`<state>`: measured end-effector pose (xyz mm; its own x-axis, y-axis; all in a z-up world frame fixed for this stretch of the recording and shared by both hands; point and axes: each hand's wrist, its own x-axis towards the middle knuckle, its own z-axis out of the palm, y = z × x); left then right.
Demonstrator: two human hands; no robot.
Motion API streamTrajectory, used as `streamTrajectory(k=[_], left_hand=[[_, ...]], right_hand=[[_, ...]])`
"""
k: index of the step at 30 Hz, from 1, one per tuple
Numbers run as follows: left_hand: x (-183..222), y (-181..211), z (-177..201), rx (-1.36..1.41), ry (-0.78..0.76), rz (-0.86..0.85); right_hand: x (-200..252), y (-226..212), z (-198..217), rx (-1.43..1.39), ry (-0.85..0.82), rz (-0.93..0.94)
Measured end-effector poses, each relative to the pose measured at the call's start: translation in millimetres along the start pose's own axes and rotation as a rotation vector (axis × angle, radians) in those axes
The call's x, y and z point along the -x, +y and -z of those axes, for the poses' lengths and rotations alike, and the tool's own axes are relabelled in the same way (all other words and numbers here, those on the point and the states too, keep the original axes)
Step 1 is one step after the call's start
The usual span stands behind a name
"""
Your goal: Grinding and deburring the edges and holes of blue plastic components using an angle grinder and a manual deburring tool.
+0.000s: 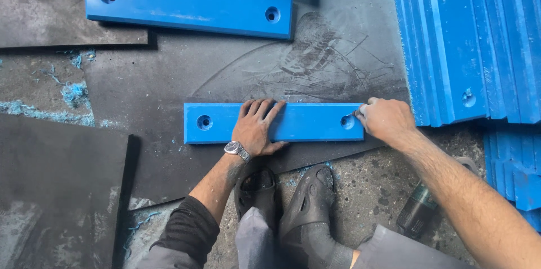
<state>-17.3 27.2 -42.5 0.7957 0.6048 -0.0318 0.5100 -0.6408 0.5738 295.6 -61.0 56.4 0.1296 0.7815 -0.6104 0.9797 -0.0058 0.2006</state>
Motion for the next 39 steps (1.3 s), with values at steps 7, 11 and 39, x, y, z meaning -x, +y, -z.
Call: streamTrajectory(k=[7,11,39], left_hand=[[0.5,5.6,2.6,-0.012,0.022,0.04],[-1.3,7.3,5.5,-0.036,0.019,0.042],[101.4,-71.7,75.9,-0.156,0.127,0.321]], right_hand=[[16.5,-13.8,-5.5,-0.161,-0.244,-0.258],[19.3,-37.9,-8.4,-0.204,-0.279,-0.274],[53.4,67.0,-25.1,-0.509,-0.12,-0.302]])
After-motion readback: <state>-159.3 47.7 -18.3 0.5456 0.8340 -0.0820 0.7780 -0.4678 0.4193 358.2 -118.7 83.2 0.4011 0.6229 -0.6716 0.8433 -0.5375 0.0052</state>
